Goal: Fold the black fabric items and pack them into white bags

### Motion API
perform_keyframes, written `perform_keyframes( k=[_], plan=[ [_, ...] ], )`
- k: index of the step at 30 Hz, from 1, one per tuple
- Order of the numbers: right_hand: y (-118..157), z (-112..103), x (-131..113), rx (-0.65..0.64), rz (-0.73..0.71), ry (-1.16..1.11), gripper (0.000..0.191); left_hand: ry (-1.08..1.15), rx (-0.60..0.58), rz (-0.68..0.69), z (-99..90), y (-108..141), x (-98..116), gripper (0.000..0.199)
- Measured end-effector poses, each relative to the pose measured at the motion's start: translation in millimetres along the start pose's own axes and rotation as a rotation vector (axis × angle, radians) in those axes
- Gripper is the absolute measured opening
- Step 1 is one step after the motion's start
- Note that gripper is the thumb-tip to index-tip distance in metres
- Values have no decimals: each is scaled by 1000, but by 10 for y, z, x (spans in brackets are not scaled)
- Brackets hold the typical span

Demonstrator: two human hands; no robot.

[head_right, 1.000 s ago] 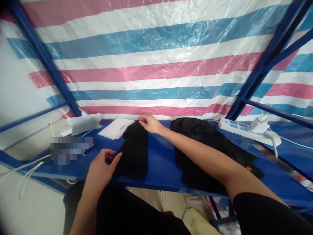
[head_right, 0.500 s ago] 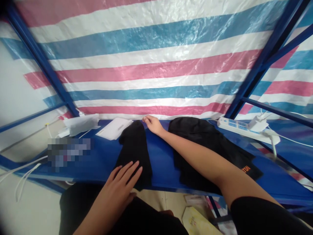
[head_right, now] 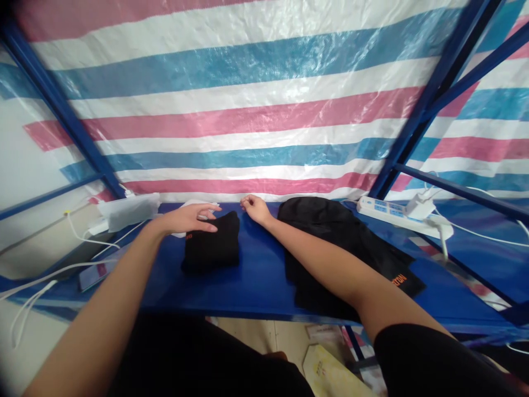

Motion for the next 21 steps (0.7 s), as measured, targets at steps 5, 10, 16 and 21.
perform_keyframes(
  k=[5, 10, 16, 21],
  plan=[
    [66, 15, -73, -2, -30, 43, 14, -116, 269, 35, 257, -401, -404, 48],
    [270, -37, -611, 86, -274, 259, 21, -312, 414, 181, 405, -371, -422, 30],
    [836, 430, -1419, -616, -625, 786, 44, -363, 513, 229, 438, -332, -532, 30],
    [1047, 664, -1477, -668, -554, 1149, 41, -211, 574, 239, 363, -190, -511, 21]
  ],
)
Point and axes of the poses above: each hand's wrist, its own y-axis away from the middle knuckle, its own z-axis out of the palm, x = y × z, the point moved 5 cm from there along -y, towards the middle knuckle, and after that the axes turned 7 degrees about -x, right-handed, at the moved point
